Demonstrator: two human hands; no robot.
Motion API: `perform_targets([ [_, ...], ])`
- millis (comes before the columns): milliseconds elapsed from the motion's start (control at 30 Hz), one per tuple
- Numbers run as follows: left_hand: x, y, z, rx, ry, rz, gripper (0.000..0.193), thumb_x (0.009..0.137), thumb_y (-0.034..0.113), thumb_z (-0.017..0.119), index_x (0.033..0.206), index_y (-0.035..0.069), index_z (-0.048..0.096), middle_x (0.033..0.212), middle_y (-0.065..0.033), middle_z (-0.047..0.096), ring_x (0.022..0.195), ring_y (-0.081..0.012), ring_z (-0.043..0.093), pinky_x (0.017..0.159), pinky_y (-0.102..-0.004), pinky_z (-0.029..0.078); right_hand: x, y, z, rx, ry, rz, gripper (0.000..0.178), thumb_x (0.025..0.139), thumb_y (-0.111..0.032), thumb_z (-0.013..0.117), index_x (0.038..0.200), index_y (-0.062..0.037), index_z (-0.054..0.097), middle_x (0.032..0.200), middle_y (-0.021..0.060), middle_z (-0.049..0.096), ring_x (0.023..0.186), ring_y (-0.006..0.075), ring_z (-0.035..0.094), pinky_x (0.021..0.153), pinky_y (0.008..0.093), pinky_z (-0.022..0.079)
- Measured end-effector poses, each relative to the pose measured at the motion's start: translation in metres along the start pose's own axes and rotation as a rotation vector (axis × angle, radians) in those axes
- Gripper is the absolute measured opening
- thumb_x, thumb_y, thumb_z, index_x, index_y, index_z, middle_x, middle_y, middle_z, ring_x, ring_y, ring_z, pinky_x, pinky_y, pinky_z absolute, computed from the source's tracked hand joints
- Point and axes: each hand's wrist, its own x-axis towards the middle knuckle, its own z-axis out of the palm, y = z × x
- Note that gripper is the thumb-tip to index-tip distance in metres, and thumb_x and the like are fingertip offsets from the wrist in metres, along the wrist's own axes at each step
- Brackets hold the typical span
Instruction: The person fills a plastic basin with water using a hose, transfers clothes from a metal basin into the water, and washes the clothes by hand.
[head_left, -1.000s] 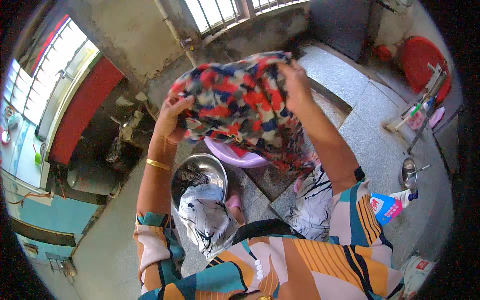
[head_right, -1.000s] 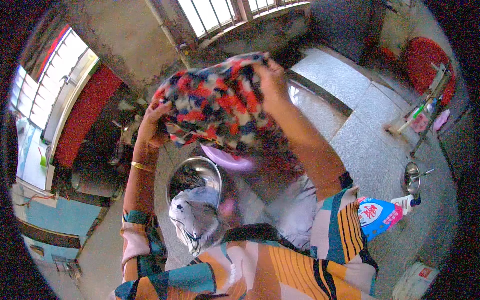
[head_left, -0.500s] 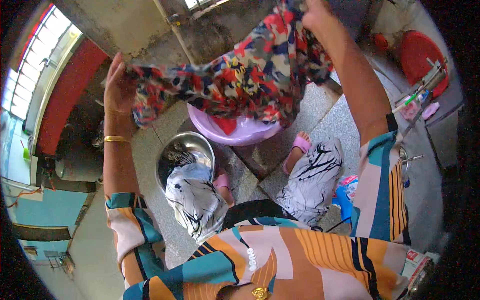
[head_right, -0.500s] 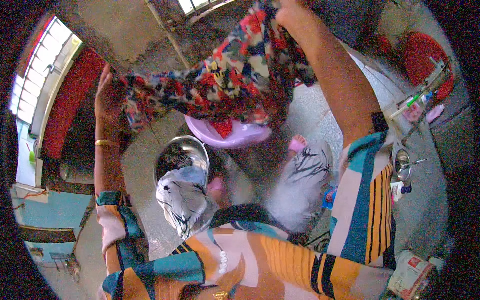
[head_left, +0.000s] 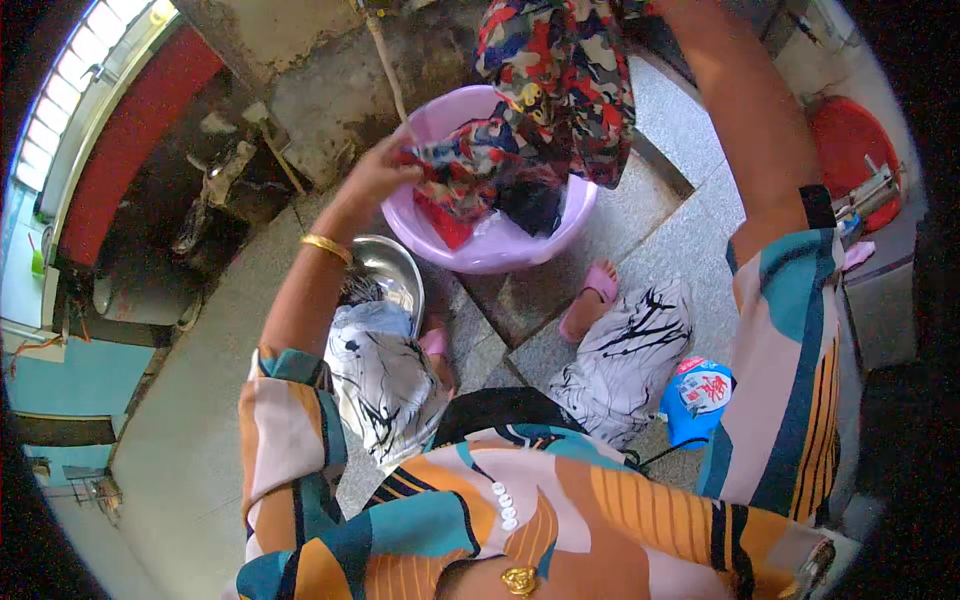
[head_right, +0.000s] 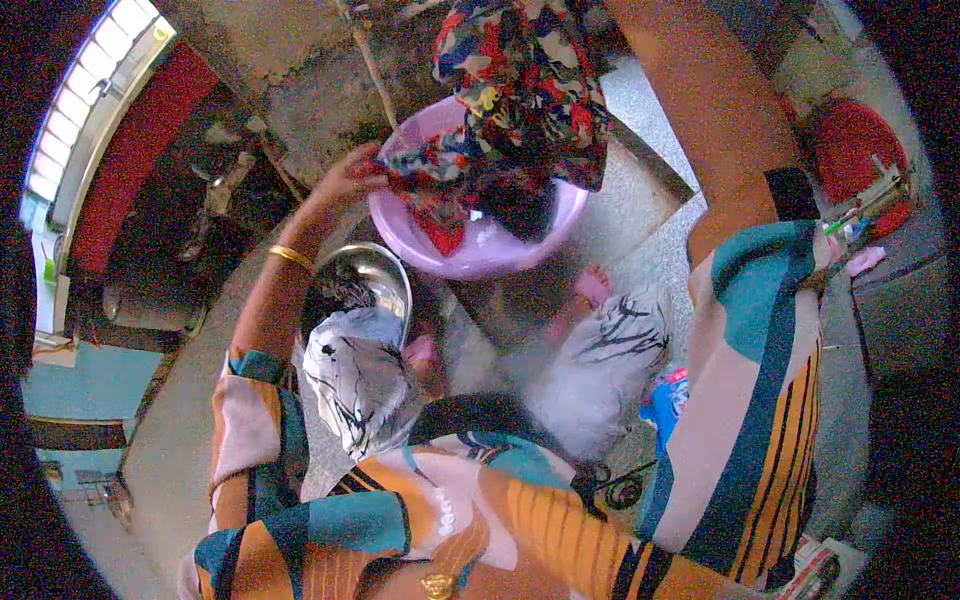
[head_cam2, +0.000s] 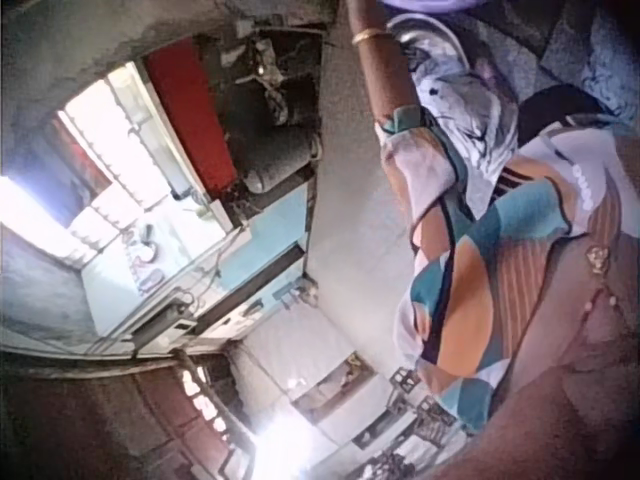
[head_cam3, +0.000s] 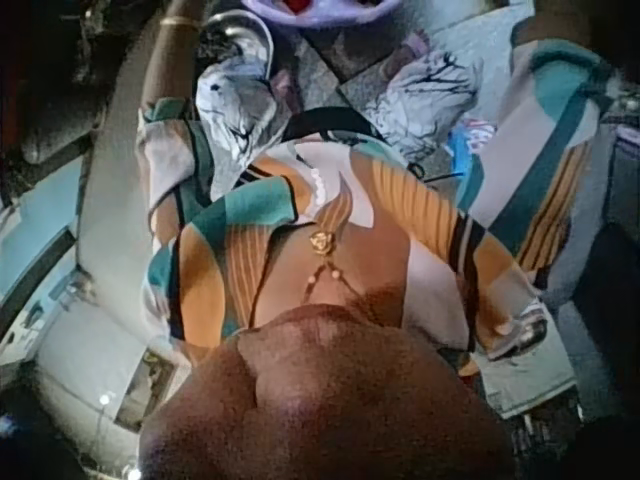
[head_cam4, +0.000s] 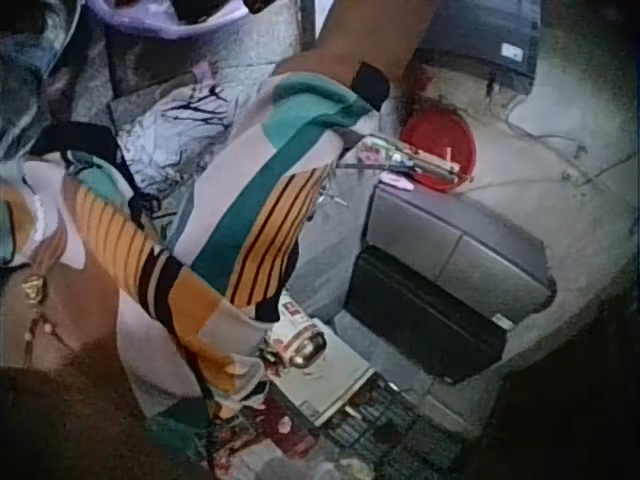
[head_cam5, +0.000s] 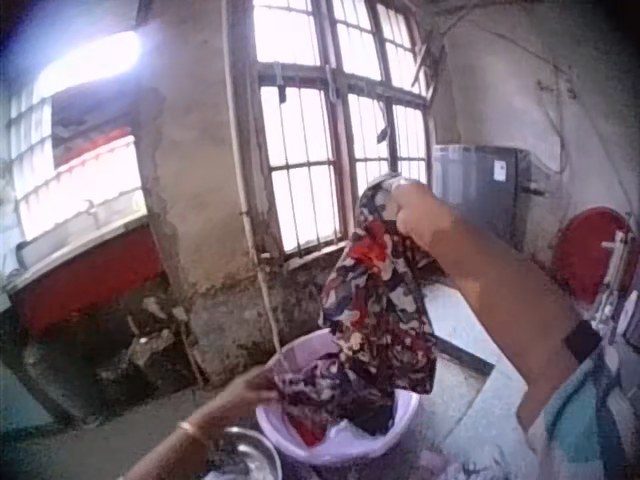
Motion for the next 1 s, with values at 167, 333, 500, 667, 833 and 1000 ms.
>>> perform_targets([
  [167,-0.023,-0.077,0.016,0.148,-0.120,-0.210,0.046,0.073,0.006,0.059,0.116,0.001,0.044,0.101,-0.0078,0.054,0.090,-0.0149,0.051,0.080,-0.0267,0.042,0.035,0.002,0.047,1.030,0.288,0.962,0.014,0.082,-0.012,0.046,0.077,-0.0057,0.058,0.063,0.0053,0.054,0.053,0.0169,0.049,0.047,0.0294,0.039],
  [333,-0.060,-0.097,0.029,0.186,-0.094,-0.316,0.048,0.076,0.011,0.059,0.119,0.000,0.041,0.096,-0.0104,0.057,0.085,-0.0143,0.053,0.072,-0.0266,0.044,0.016,0.045,0.082,0.260,-0.174,0.645,0.013,0.079,-0.005,0.045,0.085,-0.0050,0.057,0.069,0.0086,0.054,0.062,0.0188,0.052,0.051,0.0309,0.041],
  [500,-0.070,-0.097,0.016,0.018,-0.133,-0.296,0.042,0.079,0.011,0.056,0.118,0.001,0.043,0.099,-0.0107,0.056,0.088,-0.0160,0.054,0.077,-0.0265,0.043,0.013,0.104,0.131,1.071,0.192,1.184,0.017,0.079,-0.006,0.043,0.087,-0.0078,0.057,0.071,0.0104,0.055,0.067,0.0216,0.054,0.058,0.0304,0.044],
  [667,-0.064,-0.073,0.011,-0.017,-0.077,-0.334,0.041,0.080,0.012,0.055,0.117,0.001,0.044,0.100,-0.0109,0.055,0.086,-0.0148,0.053,0.078,-0.0265,0.042,0.035,0.047,0.109,1.112,0.264,0.963,0.018,0.084,-0.016,0.042,0.080,-0.0063,0.056,0.068,0.0066,0.055,0.061,0.0197,0.054,0.056,0.0305,0.045],
  [833,-0.047,-0.077,0.010,-0.084,-0.054,-0.297,0.039,0.080,0.016,0.054,0.116,0.004,0.046,0.097,-0.0070,0.057,0.082,-0.0111,0.052,0.070,-0.0233,0.041,0.004,0.029,0.089,1.362,0.246,0.631,0.016,0.084,-0.014,0.043,0.073,-0.0072,0.054,0.062,0.0042,0.053,0.055,0.0183,0.051,0.052,0.0287,0.044],
  [1000,-0.047,-0.086,0.012,-0.088,0.034,-0.287,0.037,0.079,0.018,0.055,0.114,0.005,0.048,0.095,-0.0064,0.058,0.083,-0.0113,0.052,0.070,-0.0238,0.041,-0.174,0.066,0.201,1.351,0.152,1.280,0.022,0.079,-0.012,0.053,0.101,-0.0081,0.055,0.093,0.0070,0.058,0.088,0.0212,0.055,0.075,0.0367,0.045],
])
